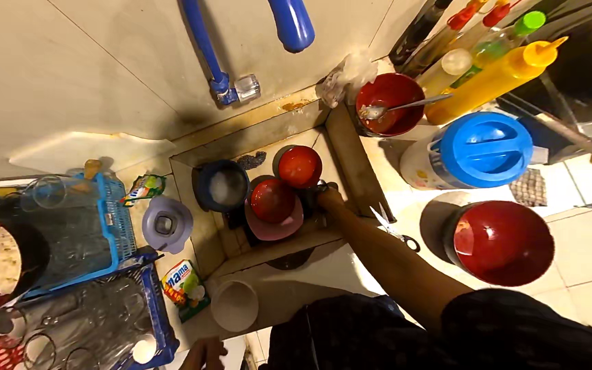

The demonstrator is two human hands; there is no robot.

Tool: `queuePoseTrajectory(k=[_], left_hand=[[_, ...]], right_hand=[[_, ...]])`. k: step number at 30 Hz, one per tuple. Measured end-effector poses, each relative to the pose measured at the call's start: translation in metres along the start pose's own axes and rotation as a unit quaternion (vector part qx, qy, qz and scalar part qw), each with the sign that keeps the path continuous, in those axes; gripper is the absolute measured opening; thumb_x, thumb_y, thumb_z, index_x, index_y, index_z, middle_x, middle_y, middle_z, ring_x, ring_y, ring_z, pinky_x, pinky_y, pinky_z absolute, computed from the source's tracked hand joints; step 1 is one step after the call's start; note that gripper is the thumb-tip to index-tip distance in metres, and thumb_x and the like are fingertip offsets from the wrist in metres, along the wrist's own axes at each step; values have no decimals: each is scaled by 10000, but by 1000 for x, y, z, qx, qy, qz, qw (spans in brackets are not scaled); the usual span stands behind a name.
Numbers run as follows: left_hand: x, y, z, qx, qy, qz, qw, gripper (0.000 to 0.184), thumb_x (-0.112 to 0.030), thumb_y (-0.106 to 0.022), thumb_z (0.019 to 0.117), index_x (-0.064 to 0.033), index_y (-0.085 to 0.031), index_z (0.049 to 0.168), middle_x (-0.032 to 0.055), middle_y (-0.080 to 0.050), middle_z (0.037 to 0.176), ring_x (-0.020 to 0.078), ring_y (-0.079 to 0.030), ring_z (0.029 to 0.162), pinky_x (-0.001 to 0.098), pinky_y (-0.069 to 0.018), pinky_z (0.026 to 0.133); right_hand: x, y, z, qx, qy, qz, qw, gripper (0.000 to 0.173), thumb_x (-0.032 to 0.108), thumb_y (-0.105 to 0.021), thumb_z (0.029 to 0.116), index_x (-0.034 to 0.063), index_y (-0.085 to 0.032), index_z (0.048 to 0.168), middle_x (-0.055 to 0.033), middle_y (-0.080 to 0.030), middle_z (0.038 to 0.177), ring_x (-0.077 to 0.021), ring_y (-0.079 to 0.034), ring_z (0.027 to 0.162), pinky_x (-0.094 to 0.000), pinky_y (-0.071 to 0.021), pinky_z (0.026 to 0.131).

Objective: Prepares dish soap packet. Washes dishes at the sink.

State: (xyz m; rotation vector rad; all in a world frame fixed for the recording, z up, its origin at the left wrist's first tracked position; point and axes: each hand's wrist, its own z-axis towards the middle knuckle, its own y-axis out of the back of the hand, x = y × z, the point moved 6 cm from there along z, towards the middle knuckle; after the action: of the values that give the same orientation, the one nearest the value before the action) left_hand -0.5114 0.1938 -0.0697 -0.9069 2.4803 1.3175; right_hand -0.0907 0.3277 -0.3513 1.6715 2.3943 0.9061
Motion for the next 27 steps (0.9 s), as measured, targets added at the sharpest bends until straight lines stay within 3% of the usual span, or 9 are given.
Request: queuePoseTrajectory(k=[4, 7, 11, 13, 15, 17, 22, 25, 27], left_hand=[[-88, -32, 53, 51, -185, -109, 975, 356, -215, -440, 1066, 41, -674, 1148, 123, -723, 1056, 192, -706, 948, 395, -596, 851], [-140, -98, 118, 147, -199, -129, 960, 430, -245, -430, 1099, 72, -552, 1364, 222, -640, 1315, 279, -619, 1240, 445, -485, 1082], [-170, -167, 162, 222, -164, -218, 936, 535, -334, -336, 1126, 58, -439, 1475, 255, -518, 1455, 287, -525, 1347, 442, -429, 1134], [-174, -175, 158, 217, -142, -223, 940, 572, -380, -297, 1129, 30, -400, 1515, 248, -529, 1436, 267, -574, 1262, 425, -477, 1060], [-167, -179, 155, 198, -126, -218, 948, 547, -378, -302, 1130, 27, -456, 1463, 233, -620, 1240, 246, -653, 988, 409, -563, 843], [-156, -182, 156, 177, -127, -223, 950, 497, -358, -319, 1129, 34, -561, 1315, 141, -617, 944, 170, -570, 710, 345, -512, 639], [-130, -151, 165, 115, -141, -223, 958, 487, -309, -314, 1130, 64, -628, 1134, 85, -587, 829, 117, -523, 654, 308, -484, 618], [-96, -111, 180, 64, -84, -195, 975, 452, -248, -324, 1128, 82, -631, 1167, 154, -651, 946, 190, -602, 800, 384, -524, 755], [-71, -86, 185, 22, -60, -208, 976, 402, -208, -335, 1117, 67, -628, 1129, 78, -574, 797, 129, -521, 656, 322, -478, 623]], right_hand=[[-2, 24, -32, -17, 36, 181, 983, 610, 252, -737, 906, -3, -506, 1410, -281, -621, 1275, -418, -621, 1171, -610, -504, 981], [13, 25, -87, 20, 107, 341, 934, 401, 133, -662, 972, 0, -564, 1338, -184, -663, 1072, -254, -653, 917, -447, -556, 817], [40, 12, -150, 53, 220, 430, 874, 308, 21, -644, 958, -32, -592, 1256, -107, -688, 998, -125, -673, 827, -305, -587, 747], [48, 9, -158, 71, 274, 386, 878, 384, 22, -666, 939, -40, -581, 1308, -131, -691, 1122, -133, -681, 972, -313, -581, 877], [49, 11, -157, 119, 289, 308, 898, 453, 58, -667, 954, -22, -550, 1384, -151, -660, 1241, -153, -661, 1088, -336, -552, 969], [52, 15, -155, 172, 302, 242, 906, 457, 88, -682, 958, -4, -558, 1389, -140, -654, 1271, -144, -651, 1125, -334, -538, 1003], [79, 27, -157, 249, 326, 156, 899, 437, 65, -667, 961, 11, -567, 1383, -125, -651, 1271, -121, -646, 1118, -321, -540, 997], [112, 33, -149, 233, 339, 159, 897, 404, 75, -655, 966, 13, -585, 1360, -131, -665, 1218, -146, -656, 1067, -346, -549, 965], [146, 22, -130, 196, 374, 118, 899, 458, 87, -702, 951, 29, -577, 1387, -164, -665, 1254, -227, -659, 1114, -438, -538, 1003]])
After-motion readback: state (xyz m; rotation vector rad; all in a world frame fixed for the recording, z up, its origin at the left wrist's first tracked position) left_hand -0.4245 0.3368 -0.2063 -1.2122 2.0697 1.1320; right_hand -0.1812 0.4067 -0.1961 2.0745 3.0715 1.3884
